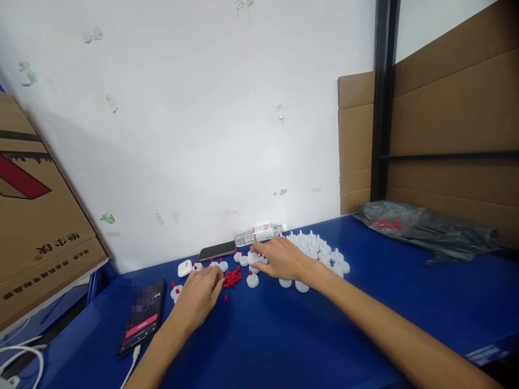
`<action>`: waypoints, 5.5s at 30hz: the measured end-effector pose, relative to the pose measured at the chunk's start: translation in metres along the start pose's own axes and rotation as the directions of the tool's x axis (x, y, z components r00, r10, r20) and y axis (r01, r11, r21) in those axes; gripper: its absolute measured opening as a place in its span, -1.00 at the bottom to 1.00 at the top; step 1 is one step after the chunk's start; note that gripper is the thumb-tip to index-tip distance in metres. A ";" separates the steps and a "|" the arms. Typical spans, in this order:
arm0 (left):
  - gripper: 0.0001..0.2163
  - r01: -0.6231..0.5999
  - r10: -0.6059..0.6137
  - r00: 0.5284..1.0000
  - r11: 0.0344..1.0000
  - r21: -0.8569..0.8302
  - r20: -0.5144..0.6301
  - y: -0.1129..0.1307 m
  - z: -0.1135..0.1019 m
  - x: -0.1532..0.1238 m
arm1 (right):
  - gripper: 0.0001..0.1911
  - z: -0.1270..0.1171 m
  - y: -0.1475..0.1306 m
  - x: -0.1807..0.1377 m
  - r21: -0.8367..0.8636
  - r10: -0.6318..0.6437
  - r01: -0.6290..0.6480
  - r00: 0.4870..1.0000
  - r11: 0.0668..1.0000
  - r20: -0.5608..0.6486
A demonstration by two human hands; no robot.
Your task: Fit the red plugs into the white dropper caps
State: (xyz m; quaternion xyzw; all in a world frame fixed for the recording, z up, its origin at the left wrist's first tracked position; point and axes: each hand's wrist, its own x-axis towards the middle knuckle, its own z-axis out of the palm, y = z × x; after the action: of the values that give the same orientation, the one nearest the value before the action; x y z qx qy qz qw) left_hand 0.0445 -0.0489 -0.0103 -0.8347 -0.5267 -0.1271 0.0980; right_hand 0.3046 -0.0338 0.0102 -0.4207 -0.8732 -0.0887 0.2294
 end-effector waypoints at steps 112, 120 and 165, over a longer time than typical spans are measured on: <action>-0.63 -0.117 0.103 0.989 0.982 0.146 0.105 0.020 0.007 -0.011 | -0.89 0.014 0.021 0.001 0.018 -0.042 0.041 0.999 0.999 0.017; -0.53 -0.050 0.006 0.984 0.969 0.242 0.179 0.023 0.005 -0.008 | -0.72 0.003 0.021 0.004 0.047 0.033 -0.036 0.997 0.998 0.071; -0.54 0.094 -0.218 0.976 0.517 -0.851 -0.024 0.027 0.003 0.004 | -0.71 0.003 -0.030 -0.004 -0.017 -0.111 0.110 0.994 0.994 -0.025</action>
State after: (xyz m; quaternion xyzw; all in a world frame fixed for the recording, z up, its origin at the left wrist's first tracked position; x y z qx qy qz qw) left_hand 0.0707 -0.0560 -0.0125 -0.7168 -0.4649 -0.4272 -0.2958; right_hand 0.2831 -0.0545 0.0069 -0.3724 -0.8913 -0.1137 0.2322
